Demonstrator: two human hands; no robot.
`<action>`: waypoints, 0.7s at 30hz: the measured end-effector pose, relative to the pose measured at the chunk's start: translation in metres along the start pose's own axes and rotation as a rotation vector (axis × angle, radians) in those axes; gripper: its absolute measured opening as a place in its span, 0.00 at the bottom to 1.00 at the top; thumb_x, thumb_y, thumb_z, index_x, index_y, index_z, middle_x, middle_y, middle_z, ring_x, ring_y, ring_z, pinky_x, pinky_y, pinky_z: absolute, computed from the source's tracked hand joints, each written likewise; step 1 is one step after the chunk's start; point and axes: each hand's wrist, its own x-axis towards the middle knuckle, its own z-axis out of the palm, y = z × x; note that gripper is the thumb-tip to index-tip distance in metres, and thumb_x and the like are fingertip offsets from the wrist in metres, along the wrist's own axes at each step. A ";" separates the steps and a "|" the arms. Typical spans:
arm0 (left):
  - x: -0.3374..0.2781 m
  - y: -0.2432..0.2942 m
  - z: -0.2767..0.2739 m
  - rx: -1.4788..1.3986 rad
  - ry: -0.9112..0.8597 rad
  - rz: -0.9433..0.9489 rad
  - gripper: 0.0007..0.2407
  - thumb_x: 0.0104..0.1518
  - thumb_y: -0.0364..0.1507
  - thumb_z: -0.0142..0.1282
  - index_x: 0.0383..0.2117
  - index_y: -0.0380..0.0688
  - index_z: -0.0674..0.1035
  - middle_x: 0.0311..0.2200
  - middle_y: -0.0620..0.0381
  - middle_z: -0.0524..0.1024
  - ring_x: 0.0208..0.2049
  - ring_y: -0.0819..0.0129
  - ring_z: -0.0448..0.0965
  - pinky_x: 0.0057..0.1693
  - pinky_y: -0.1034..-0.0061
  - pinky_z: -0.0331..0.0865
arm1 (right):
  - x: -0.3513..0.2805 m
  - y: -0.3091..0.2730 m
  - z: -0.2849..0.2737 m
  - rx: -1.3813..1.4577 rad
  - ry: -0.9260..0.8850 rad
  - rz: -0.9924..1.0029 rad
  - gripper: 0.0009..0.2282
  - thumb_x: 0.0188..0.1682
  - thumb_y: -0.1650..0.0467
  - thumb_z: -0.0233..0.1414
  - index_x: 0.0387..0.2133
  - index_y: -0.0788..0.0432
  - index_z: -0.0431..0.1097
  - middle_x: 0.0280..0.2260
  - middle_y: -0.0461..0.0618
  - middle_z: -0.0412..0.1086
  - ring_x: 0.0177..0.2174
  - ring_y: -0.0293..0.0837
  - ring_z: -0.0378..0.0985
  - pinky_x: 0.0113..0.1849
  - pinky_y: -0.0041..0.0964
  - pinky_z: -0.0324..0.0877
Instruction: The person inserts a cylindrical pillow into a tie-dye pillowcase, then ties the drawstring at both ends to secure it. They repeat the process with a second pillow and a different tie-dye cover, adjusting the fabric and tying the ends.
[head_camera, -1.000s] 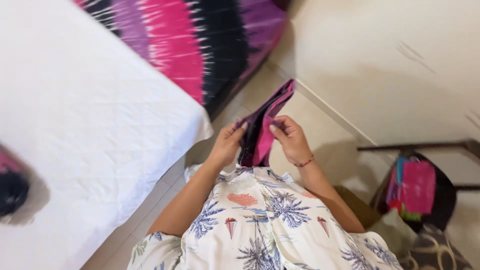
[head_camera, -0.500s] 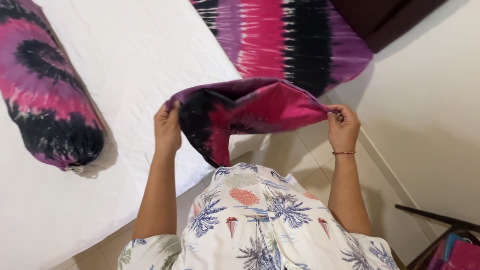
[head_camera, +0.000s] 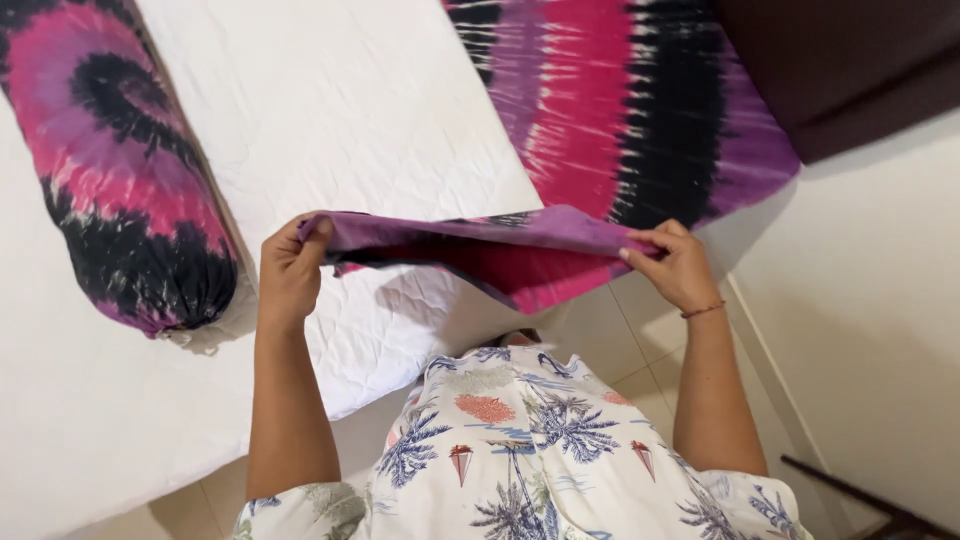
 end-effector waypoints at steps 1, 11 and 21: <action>-0.003 0.005 -0.003 0.073 -0.013 -0.030 0.08 0.68 0.30 0.55 0.41 0.36 0.82 0.28 0.66 0.76 0.30 0.83 0.71 0.38 0.84 0.66 | 0.012 0.009 0.001 -0.015 -0.091 0.044 0.14 0.43 0.67 0.66 0.41 0.59 0.80 0.31 0.46 0.67 0.31 0.38 0.70 0.35 0.31 0.68; 0.009 0.016 -0.032 0.199 -0.084 -0.207 0.09 0.61 0.22 0.55 0.44 0.35 0.84 0.29 0.66 0.78 0.30 0.82 0.71 0.37 0.83 0.66 | 0.167 -0.018 -0.007 -0.454 -0.480 -0.169 0.09 0.39 0.66 0.67 0.32 0.55 0.82 0.28 0.53 0.72 0.31 0.51 0.74 0.35 0.43 0.68; 0.297 -0.132 -0.119 1.223 0.330 -0.248 0.08 0.59 0.30 0.55 0.36 0.41 0.84 0.40 0.35 0.78 0.44 0.37 0.78 0.49 0.51 0.71 | 0.489 -0.040 0.159 -0.506 -0.152 -0.587 0.06 0.53 0.71 0.47 0.35 0.56 0.73 0.31 0.63 0.74 0.33 0.67 0.77 0.34 0.61 0.69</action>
